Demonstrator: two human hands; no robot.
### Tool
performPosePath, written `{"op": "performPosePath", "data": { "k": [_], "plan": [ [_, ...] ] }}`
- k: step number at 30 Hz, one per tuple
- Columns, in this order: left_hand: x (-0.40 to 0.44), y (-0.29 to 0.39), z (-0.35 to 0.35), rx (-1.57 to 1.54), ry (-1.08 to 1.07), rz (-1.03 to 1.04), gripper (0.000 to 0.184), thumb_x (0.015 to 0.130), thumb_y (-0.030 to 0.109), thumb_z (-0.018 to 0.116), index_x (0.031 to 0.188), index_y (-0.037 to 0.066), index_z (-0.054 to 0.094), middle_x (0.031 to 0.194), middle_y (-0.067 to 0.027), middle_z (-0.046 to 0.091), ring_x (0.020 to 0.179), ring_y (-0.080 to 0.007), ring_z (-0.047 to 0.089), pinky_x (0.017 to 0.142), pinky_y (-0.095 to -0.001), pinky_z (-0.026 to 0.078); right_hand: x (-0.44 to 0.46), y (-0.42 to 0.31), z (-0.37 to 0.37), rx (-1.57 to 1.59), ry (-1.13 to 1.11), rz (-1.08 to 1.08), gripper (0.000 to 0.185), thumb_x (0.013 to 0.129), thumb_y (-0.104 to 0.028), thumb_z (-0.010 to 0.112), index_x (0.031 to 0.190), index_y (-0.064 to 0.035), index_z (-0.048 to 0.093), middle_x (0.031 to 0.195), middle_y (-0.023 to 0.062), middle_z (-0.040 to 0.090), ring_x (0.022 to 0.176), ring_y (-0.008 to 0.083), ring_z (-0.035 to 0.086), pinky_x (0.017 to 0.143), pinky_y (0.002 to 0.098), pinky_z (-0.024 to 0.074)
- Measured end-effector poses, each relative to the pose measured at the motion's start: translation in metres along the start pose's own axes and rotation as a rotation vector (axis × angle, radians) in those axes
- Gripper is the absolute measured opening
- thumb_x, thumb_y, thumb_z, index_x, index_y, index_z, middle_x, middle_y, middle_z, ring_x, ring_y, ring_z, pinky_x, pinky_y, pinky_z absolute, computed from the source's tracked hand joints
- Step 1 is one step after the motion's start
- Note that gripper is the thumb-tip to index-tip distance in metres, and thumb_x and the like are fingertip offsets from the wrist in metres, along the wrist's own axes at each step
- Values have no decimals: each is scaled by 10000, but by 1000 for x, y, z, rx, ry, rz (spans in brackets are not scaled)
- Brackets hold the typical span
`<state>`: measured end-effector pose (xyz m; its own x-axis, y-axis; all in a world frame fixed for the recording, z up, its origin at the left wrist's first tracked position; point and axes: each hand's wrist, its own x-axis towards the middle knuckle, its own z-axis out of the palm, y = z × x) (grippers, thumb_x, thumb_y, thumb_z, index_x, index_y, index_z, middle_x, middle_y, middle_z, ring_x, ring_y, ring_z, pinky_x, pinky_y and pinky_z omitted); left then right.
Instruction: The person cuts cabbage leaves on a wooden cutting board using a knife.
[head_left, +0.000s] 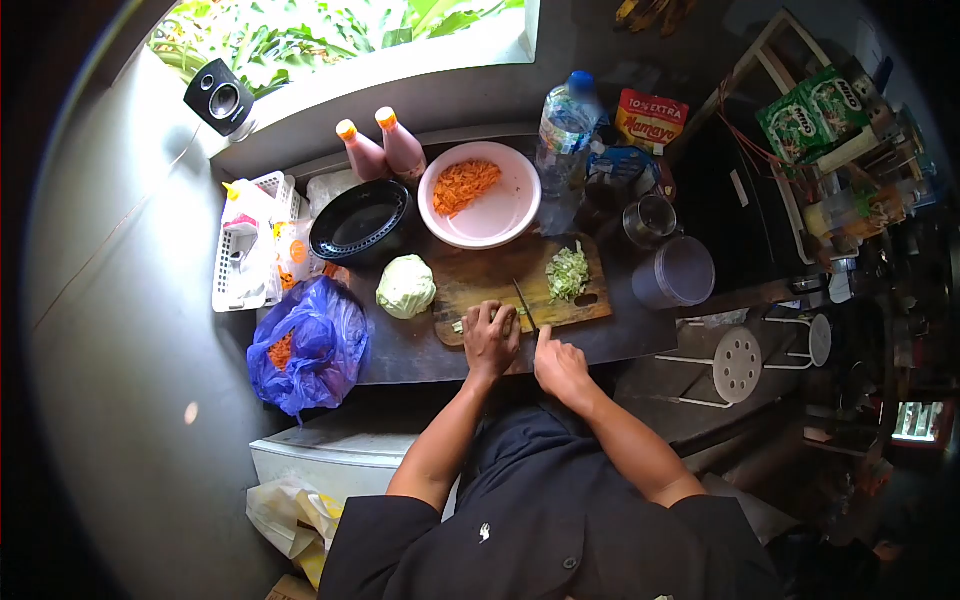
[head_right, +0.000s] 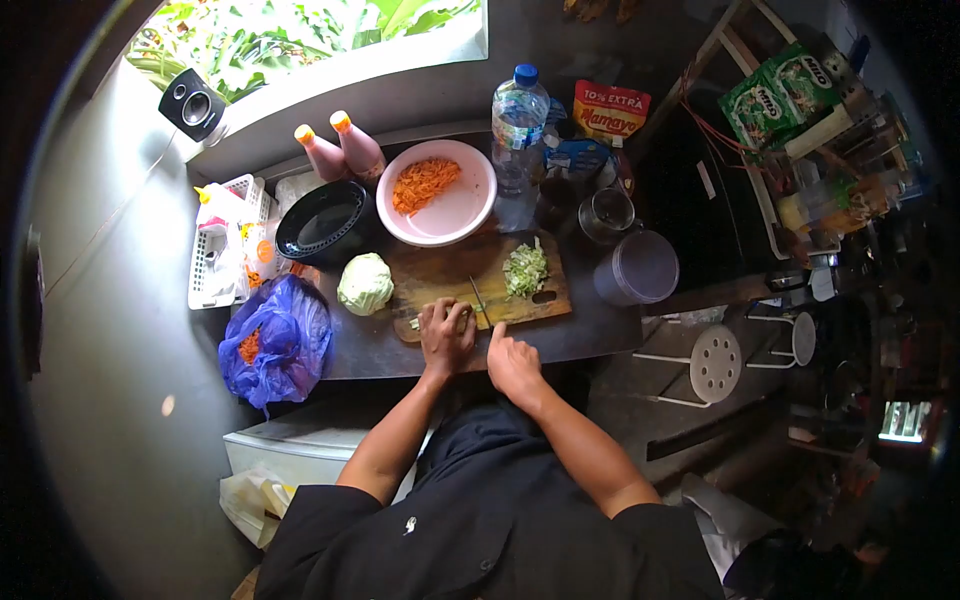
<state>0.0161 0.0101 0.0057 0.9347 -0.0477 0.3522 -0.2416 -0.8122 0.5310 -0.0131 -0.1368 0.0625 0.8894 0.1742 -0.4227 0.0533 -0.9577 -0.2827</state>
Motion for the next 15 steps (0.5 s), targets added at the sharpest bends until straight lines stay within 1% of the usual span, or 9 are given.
{"op": "performPosePath", "data": {
  "k": [2, 3, 5, 6, 9, 10, 11, 13, 15],
  "plan": [
    [0, -1, 0, -3, -1, -1, 218, 797, 208, 723, 1000, 134, 691, 1030, -53, 604, 1001, -278, 552, 855, -411, 419, -6, -7, -2, -25, -51, 4, 424, 852, -52, 581, 1214, 112, 429, 901, 267, 709, 861, 410, 718, 743, 491, 582],
    [0, -1, 0, -6, -1, -2, 215, 797, 199, 719, 998, 128, 691, 1025, -51, 611, 994, -276, 556, 851, -408, 423, -6, -10, -2, -32, -52, -1, 424, 852, -52, 581, 1214, 112, 429, 901, 267, 709, 861, 410, 718, 743, 491, 582],
    [-2, -4, 1, -23, 6, 5, 209, 795, 187, 712, 993, 125, 689, 1029, -48, 615, 992, -275, 558, 849, -408, 424, -5, -15, 1, -60, -90, -10, 395, 859, -50, 594, 1194, 99, 446, 890, 241, 719, 839, 385, 727, 726, 468, 590],
    [0, -4, 1, -41, 10, 19, 204, 793, 174, 705, 989, 121, 688, 1032, -45, 620, 991, -273, 561, 847, -408, 426, 0, -17, 4, -122, -55, -8, 370, 869, -64, 598, 1177, 79, 450, 882, 218, 726, 833, 358, 735, 712, 442, 596],
    [-1, -5, 0, -45, -7, 18, 203, 784, 155, 695, 983, 114, 685, 1036, -45, 625, 988, -273, 565, 846, -407, 427, 12, -15, 4, -142, -51, -30, 386, 872, -70, 598, 1192, 80, 441, 878, 212, 727, 837, 346, 737, 715, 439, 597],
    [-3, -5, 0, -45, -8, 19, 203, 784, 155, 695, 983, 114, 685, 1036, -45, 625, 988, -273, 565, 846, -407, 427, 13, -14, 0, -130, -63, -33, 425, 862, -80, 613, 1208, 87, 432, 878, 214, 726, 844, 351, 736, 717, 435, 597],
    [-1, -4, 1, -44, 6, 20, 200, 783, 153, 693, 980, 118, 684, 1034, -47, 624, 987, -274, 565, 845, -407, 427, 12, -12, -4, -132, -56, -33, 425, 862, -80, 613, 1208, 87, 432, 878, 214, 726, 844, 351, 736, 717, 435, 597],
    [1, -3, 0, -42, 9, 17, 197, 782, 151, 692, 977, 122, 683, 1032, -48, 623, 986, -274, 564, 843, -408, 427, 5, -13, -11, -109, -126, -3, 433, 847, -81, 625, 1197, 88, 434, 890, 224, 724, 860, 366, 731, 734, 448, 594],
    [1, -1, -3, -37, -5, -1, 195, 782, 152, 691, 976, 128, 682, 1029, -55, 617, 984, -277, 561, 842, -408, 426, 3, -14, -3, -87, -130, 7, 423, 840, -77, 627, 1184, 84, 438, 899, 234, 722, 871, 373, 728, 745, 454, 591]
  ]
}}
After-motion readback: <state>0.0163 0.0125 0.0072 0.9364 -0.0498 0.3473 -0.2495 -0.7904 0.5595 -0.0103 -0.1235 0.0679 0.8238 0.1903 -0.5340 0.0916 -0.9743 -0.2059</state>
